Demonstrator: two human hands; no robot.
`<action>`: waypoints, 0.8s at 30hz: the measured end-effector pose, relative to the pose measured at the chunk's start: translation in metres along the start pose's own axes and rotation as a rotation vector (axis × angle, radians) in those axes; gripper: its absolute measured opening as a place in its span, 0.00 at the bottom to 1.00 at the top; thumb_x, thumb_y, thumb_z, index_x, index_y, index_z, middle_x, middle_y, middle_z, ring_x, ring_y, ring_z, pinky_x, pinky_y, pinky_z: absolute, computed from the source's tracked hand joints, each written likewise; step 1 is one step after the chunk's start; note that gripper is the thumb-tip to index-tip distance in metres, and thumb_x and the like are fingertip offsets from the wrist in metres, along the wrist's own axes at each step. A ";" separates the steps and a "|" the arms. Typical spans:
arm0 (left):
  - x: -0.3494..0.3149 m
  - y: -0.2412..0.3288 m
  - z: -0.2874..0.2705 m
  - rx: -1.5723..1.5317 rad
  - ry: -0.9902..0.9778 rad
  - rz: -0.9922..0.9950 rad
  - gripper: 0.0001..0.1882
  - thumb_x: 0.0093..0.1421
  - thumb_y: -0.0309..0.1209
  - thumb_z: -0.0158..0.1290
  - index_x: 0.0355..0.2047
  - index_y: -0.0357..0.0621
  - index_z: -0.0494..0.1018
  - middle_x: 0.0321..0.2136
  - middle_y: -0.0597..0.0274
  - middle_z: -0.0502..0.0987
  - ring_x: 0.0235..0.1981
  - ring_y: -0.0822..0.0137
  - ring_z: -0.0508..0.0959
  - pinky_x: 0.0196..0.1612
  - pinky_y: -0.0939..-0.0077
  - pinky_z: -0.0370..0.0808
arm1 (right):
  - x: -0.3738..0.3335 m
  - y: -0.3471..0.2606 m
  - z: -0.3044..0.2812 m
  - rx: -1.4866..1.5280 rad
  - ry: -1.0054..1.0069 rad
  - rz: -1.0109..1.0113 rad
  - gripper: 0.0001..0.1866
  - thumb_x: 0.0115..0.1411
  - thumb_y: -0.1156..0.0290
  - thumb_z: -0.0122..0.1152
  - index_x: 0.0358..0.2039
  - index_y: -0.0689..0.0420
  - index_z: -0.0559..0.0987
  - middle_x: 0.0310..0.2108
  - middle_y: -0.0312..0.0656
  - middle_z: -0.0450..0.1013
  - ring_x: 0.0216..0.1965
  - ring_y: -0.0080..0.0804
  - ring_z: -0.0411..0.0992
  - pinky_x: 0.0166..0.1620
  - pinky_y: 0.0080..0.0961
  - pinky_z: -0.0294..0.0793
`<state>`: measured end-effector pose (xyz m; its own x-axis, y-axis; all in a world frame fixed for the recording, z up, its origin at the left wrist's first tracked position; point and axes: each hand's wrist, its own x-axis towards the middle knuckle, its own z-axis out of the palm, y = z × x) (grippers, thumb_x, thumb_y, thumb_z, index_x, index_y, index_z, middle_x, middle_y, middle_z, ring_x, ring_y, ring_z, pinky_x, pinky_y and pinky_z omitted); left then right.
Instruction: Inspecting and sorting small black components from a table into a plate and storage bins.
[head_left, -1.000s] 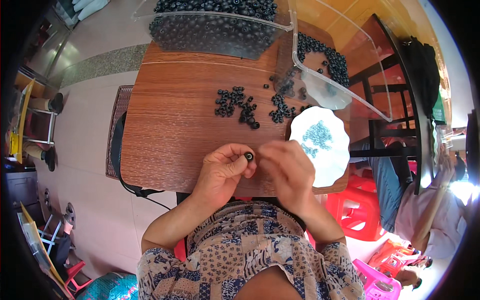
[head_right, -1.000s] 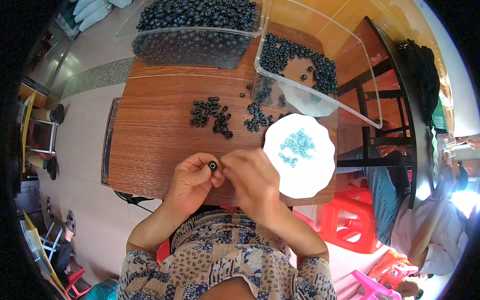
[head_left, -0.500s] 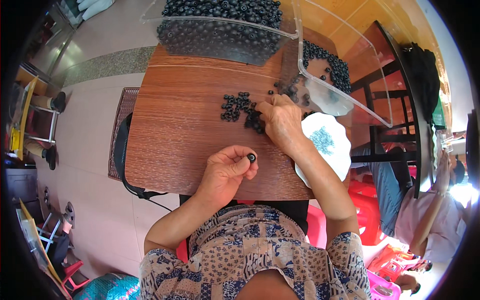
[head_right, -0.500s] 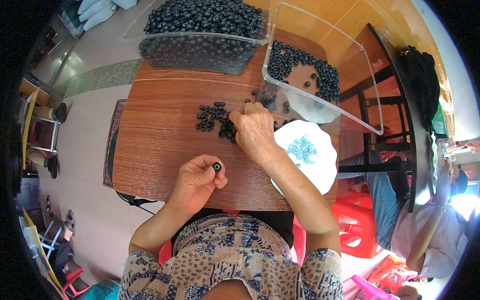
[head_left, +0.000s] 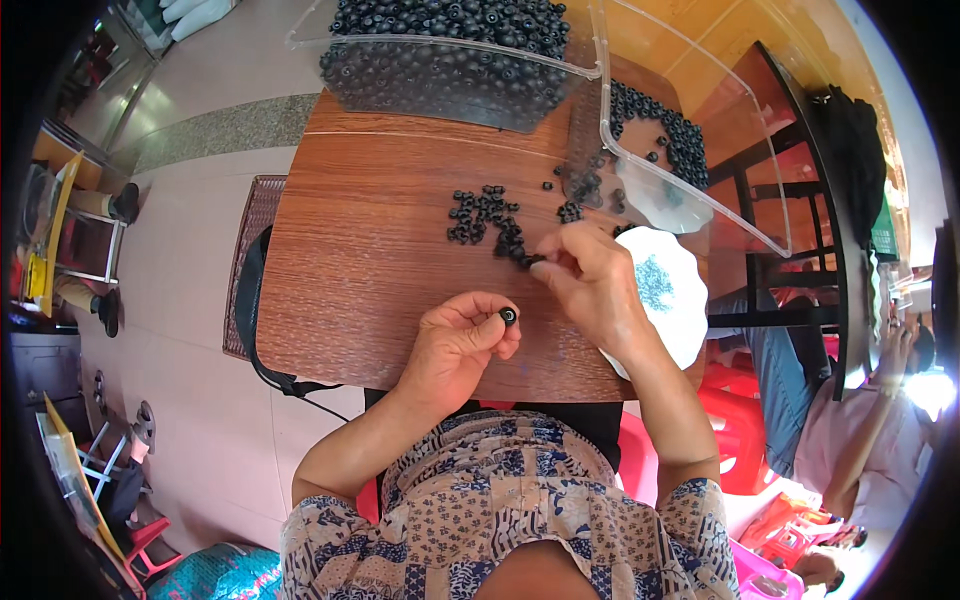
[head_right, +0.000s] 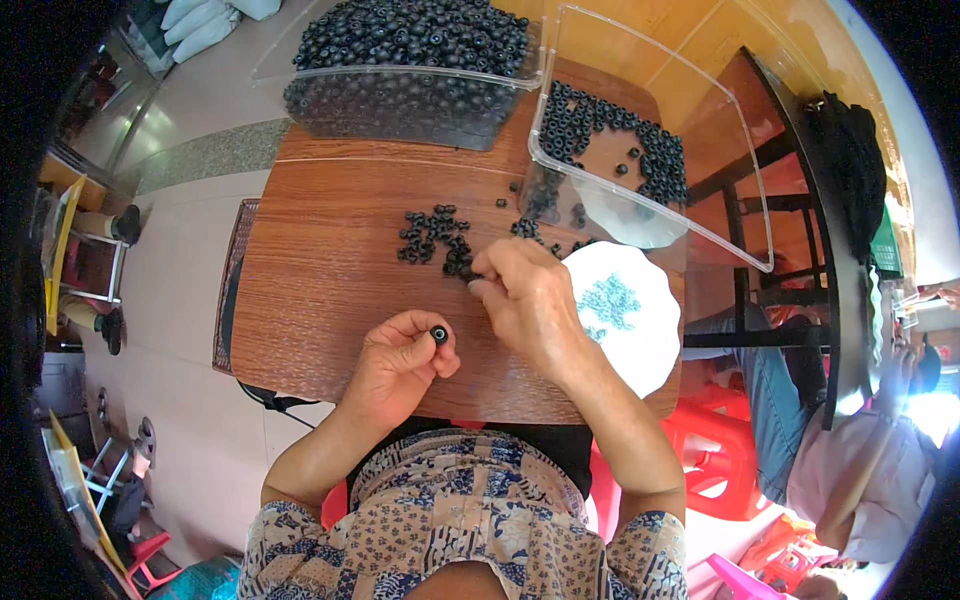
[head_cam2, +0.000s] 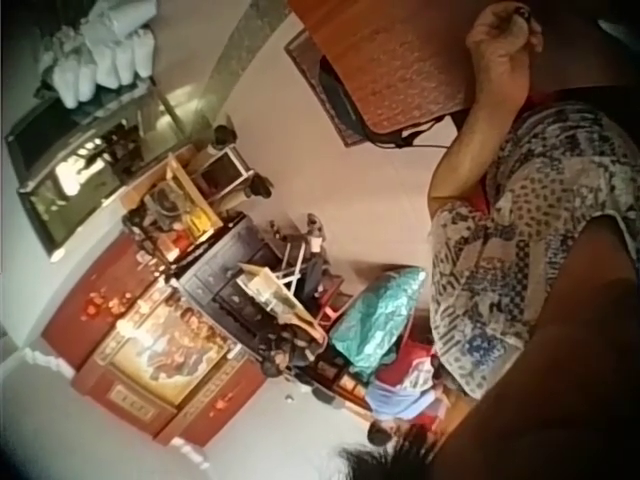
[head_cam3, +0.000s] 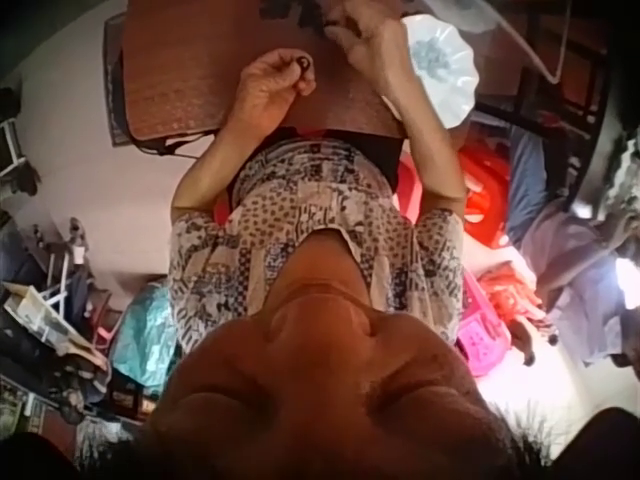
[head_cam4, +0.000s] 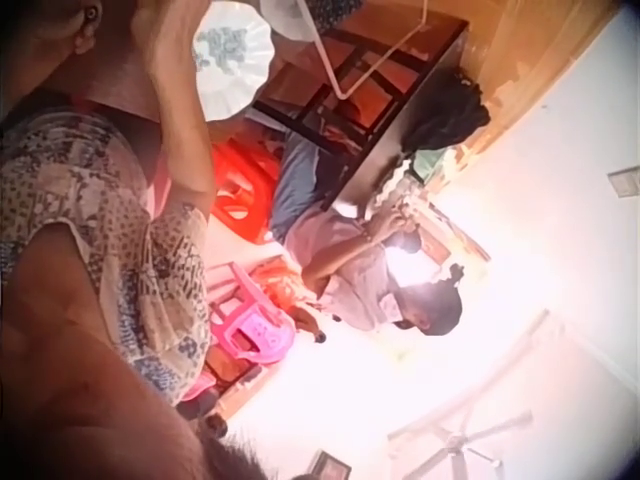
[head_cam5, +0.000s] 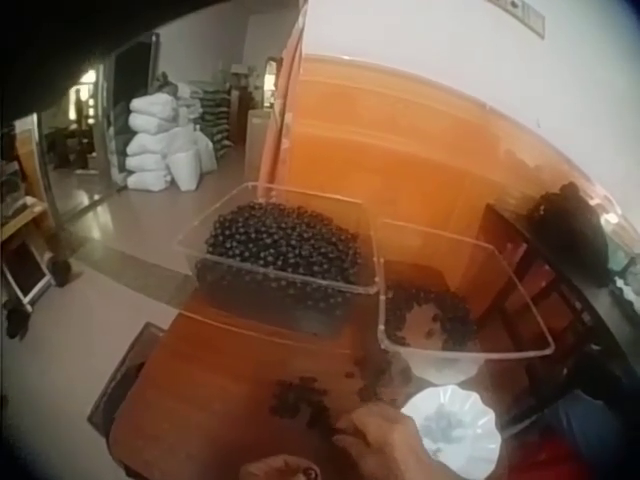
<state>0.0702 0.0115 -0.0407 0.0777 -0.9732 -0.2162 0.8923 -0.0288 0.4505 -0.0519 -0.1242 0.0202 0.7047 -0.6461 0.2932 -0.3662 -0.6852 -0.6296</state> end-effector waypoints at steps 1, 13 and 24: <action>-0.001 0.001 0.000 0.008 0.003 -0.002 0.08 0.59 0.26 0.55 0.37 0.36 0.73 0.29 0.59 0.75 0.29 0.70 0.71 0.35 0.72 0.66 | -0.006 -0.005 -0.002 0.114 0.000 0.081 0.09 0.46 0.81 0.68 0.30 0.61 0.78 0.26 0.39 0.72 0.25 0.29 0.69 0.30 0.23 0.69; -0.004 -0.004 0.012 0.010 -0.057 0.004 0.10 0.60 0.26 0.55 0.40 0.34 0.73 0.32 0.58 0.77 0.32 0.71 0.75 0.36 0.77 0.71 | -0.051 -0.023 -0.010 0.447 0.093 0.108 0.12 0.46 0.86 0.66 0.33 0.61 0.81 0.29 0.36 0.74 0.30 0.22 0.70 0.33 0.17 0.69; -0.006 -0.011 0.026 0.113 -0.022 0.008 0.12 0.57 0.25 0.58 0.41 0.35 0.73 0.33 0.60 0.76 0.32 0.69 0.75 0.37 0.75 0.71 | -0.067 -0.030 -0.017 0.597 0.177 0.206 0.11 0.48 0.87 0.65 0.34 0.63 0.81 0.34 0.41 0.75 0.35 0.24 0.71 0.38 0.17 0.70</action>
<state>0.0483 0.0117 -0.0223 0.0734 -0.9782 -0.1941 0.8357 -0.0459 0.5473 -0.0977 -0.0661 0.0317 0.5272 -0.8244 0.2061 -0.0470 -0.2704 -0.9616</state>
